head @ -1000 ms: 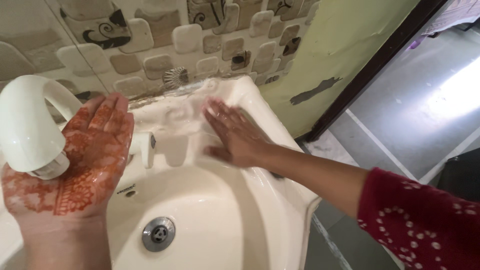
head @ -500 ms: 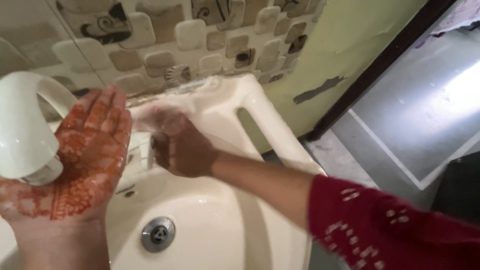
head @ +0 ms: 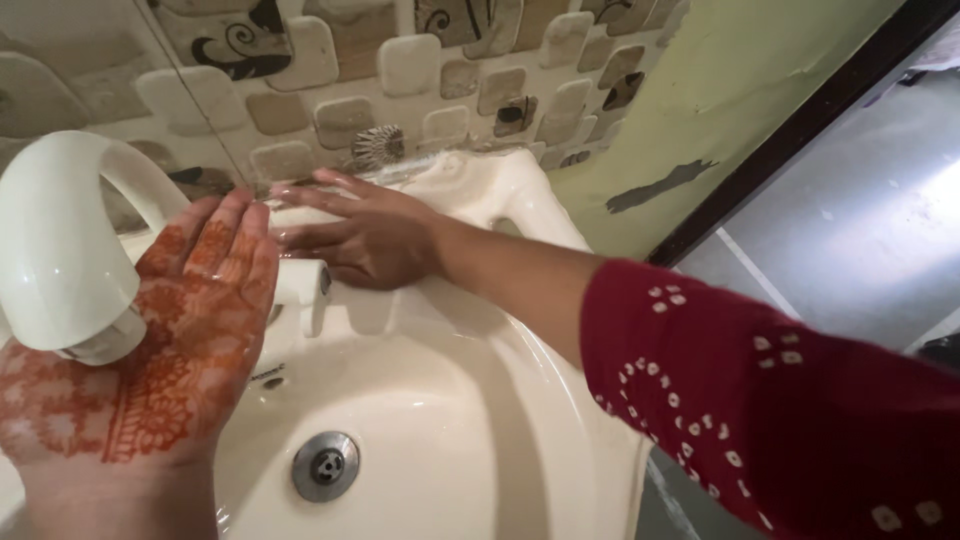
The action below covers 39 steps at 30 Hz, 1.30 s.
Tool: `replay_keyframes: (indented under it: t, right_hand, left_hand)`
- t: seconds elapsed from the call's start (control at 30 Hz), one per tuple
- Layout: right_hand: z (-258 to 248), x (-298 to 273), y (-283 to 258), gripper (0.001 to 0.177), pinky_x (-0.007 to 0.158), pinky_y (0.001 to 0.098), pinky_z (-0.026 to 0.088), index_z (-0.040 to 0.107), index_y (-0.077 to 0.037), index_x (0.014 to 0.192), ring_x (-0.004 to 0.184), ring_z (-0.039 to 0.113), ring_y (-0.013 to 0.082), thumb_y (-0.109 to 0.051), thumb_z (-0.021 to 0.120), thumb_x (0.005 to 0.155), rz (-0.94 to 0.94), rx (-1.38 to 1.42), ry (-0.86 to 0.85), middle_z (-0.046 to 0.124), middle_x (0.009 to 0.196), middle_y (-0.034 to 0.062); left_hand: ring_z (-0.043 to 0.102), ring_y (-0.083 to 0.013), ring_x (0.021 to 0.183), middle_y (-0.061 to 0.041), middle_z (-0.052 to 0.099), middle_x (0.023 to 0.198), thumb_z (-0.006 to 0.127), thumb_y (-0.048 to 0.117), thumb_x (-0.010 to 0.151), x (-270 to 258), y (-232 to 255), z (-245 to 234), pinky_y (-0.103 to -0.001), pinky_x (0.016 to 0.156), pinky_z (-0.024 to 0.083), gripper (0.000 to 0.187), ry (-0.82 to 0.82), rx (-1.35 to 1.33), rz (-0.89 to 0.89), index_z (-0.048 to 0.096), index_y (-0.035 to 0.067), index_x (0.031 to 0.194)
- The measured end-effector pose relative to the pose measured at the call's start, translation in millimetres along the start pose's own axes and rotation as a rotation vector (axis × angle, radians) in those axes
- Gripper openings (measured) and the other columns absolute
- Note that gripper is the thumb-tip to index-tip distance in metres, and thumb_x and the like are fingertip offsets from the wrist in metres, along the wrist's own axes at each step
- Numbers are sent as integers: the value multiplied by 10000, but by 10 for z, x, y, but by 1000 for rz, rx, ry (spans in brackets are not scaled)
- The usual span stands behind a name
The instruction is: The person washes their hands under running water at a bathroom sink, rubbing them together to remove henna dye. They then dry their hands with a towel.
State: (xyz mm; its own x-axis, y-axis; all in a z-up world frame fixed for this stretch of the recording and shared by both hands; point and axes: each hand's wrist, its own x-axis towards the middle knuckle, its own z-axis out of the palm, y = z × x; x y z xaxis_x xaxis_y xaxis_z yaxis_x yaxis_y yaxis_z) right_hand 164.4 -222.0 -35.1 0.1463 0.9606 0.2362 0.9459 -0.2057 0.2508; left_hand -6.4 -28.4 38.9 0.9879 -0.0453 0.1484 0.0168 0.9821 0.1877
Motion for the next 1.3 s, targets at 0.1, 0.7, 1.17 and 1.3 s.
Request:
replay_keyframes:
  t: [0.1, 0.7, 1.17, 1.3]
  right_hand:
    - [-72, -113, -251, 540, 1222, 617, 201, 385, -344, 1561, 1540, 238, 308, -316, 569, 1054, 324, 53, 88, 299, 1674, 17]
    - [-790, -1152, -1646, 958, 1226, 536, 147, 201, 49, 1565, 1533, 193, 419, -525, 597, 908, 952, 314, -254, 254, 1618, 278]
    - [-480, -482, -969, 1248, 1236, 494, 125, 117, 60, 1560, 1513, 80, 487, -695, 730, 777, 783, 184, -423, 133, 1592, 394]
    - [-456, -351, -969, 1187, 1216, 499, 135, 152, 8, 1561, 1503, 82, 466, -609, 785, 769, 771, 201, -472, 183, 1572, 381]
  left_hand:
    - [160, -394, 1610, -291, 115, 1655, 253, 385, 1049, -31, 7, 12, -491, 1307, 229, 761, 30, -30, 0, 53, -135, 1567]
    - [243, -390, 1559, -285, 201, 1636, 252, 333, 1043, -77, 9, 47, -489, 1268, 269, 714, 99, 74, -28, 107, -128, 1567]
    - [233, -403, 1577, -300, 182, 1625, 282, 307, 1052, -68, 8, 0, -490, 1304, 243, 687, 97, -8, -50, 99, -152, 1530]
    - [227, -381, 1552, -286, 203, 1622, 273, 325, 1045, -57, 23, -85, -478, 1320, 231, 692, -34, 13, -125, 109, -138, 1532]
